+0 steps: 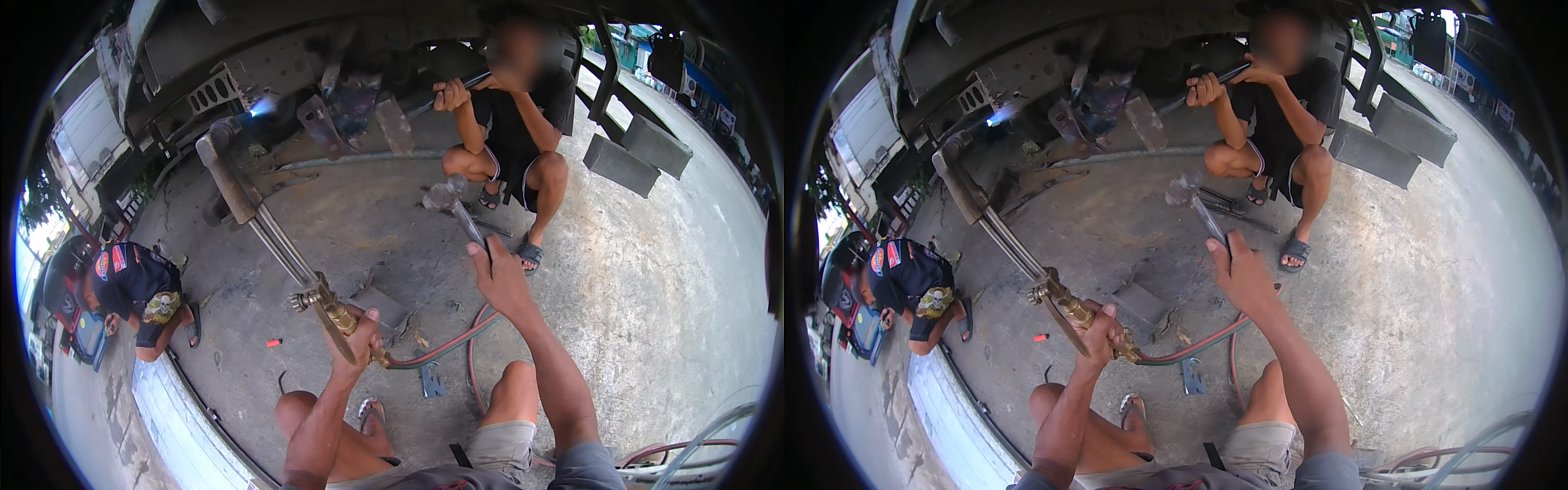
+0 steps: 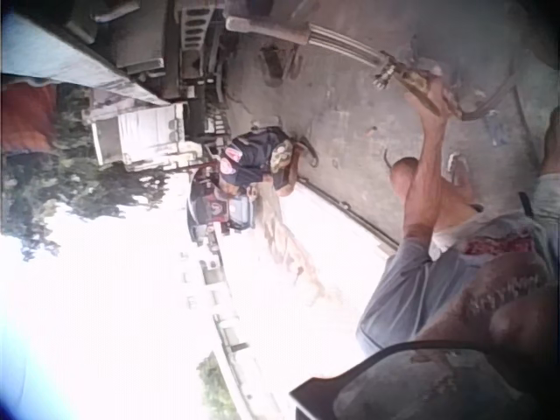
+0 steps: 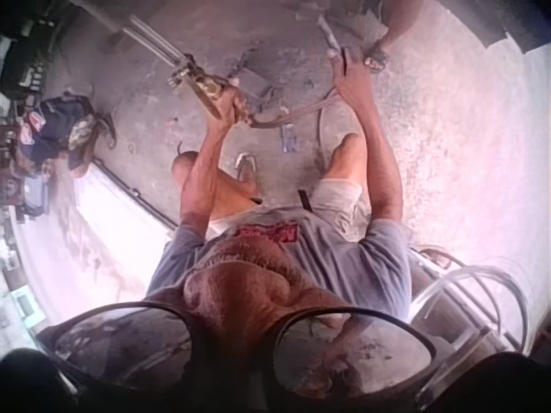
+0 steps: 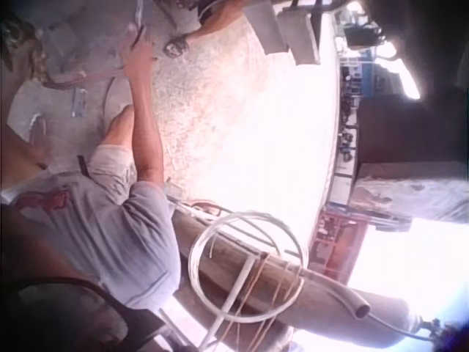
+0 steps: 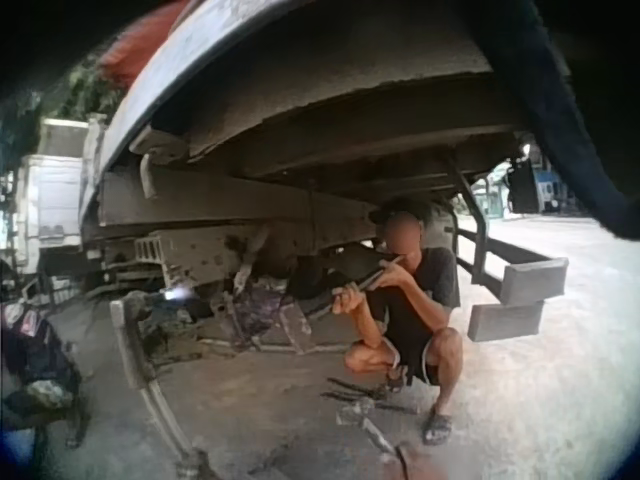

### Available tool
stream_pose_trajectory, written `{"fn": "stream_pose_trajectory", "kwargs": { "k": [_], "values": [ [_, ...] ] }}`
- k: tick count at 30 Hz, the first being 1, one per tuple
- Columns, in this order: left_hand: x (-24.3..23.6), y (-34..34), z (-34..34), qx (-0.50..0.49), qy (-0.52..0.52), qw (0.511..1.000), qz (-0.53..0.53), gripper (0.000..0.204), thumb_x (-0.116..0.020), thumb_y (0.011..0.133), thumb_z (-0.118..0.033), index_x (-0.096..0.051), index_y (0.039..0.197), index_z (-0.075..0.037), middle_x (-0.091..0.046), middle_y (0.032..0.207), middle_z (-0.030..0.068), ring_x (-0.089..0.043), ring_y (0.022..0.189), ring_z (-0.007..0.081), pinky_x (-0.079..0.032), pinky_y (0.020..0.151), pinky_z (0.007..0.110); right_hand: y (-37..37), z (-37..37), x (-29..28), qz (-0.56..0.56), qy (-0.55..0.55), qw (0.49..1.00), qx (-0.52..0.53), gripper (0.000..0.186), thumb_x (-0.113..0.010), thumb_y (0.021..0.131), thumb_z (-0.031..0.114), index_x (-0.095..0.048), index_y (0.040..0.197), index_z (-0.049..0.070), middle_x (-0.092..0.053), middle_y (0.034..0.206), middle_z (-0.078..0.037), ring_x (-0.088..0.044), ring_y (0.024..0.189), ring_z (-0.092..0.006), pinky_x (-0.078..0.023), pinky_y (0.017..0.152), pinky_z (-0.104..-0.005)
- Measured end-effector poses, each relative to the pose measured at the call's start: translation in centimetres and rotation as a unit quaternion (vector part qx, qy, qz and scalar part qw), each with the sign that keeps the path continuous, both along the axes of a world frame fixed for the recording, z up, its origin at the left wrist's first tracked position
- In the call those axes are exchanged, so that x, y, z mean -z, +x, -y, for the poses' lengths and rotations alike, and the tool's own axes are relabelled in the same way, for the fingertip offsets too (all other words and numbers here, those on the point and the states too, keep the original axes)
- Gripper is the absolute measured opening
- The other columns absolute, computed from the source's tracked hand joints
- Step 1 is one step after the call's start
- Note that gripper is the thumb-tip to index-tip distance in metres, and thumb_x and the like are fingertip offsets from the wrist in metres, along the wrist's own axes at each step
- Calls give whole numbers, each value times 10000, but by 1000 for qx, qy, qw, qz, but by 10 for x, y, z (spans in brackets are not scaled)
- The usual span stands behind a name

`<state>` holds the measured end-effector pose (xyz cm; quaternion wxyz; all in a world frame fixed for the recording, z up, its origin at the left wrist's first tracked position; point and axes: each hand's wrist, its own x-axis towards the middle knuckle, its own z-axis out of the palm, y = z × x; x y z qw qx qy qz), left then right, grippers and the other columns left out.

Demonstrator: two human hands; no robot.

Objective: The person uses a blowtorch to heat a metal part under a vehicle while another person hammers the same area. The person holds the torch steady and occasionally adjusts its position as the metal glows red.

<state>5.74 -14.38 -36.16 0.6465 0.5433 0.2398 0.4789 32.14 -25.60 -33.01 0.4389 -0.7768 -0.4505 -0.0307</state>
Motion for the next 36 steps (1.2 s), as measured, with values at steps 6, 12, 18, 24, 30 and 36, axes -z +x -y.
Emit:
{"fn": "stream_pose_trajectory", "kwargs": {
  "k": [6, 12, 18, 24, 30, 36],
  "values": [
    [-11, 20, 8, -8, 35, 992, -122, 302, -743, 956, -124, -569, 717, -57, -571, 573, -2, -535, 459, 93, -438, 440, 304, 8, 152, 140, -173, -110, 956, 209, 424, -571, 1073, 376, -578, 952, -30, -637, 778, -290, -632, 747, -499, -450, 682, -563],
    [-12, 59, 1, -37, 154, 953, -257, 253, -727, 976, -160, -609, 781, -51, -514, 595, -38, -491, 560, 46, -408, 503, 281, 39, 251, 285, -267, -202, 886, 320, 367, -578, 1042, 277, -621, 1011, -87, -689, 877, -318, -693, 865, -510, -518, 762, -565],
    [7, 70, -16, -86, 211, 913, -340, 283, -750, 939, -202, -647, 797, 20, -515, 591, 103, -463, 594, 74, -439, 541, 339, 42, 283, 346, -351, -260, 834, 338, 327, -610, 937, 172, -640, 1025, -142, -711, 880, -328, -737, 670, -423, -592, 558, -483],
    [8, 82, -13, -90, 197, 923, -318, 255, -740, 932, -182, -650, 802, 18, -516, 587, 89, -457, 587, 83, -441, 539, 342, 76, 319, 423, -257, -341, 849, 311, 275, -591, 843, 82, -636, 928, -177, -722, 852, -294, -751, 668, -375, -601, 541, -491],
    [16, 56, -32, -143, 191, 918, -316, 224, -716, 926, -153, -642, 804, 21, -517, 588, 87, -461, 588, 91, -442, 547, 348, 73, 269, 288, -372, -496, 778, 100, 259, -545, 845, 28, -684, 1032, -86, -751, 879, -251, -761, 649, -324, -602, 560, -425],
    [-13, 72, -29, -169, 238, 903, -316, 284, -737, 967, -174, -619, 754, -29, -544, 638, -42, -457, 604, 39, -381, 520, 277, 101, 301, 293, -241, -579, 776, 66, 343, -509, 851, 37, -752, 1087, -16, -771, 944, -215, -772, 689, -297, -618, 592, -404]
  ]
}}
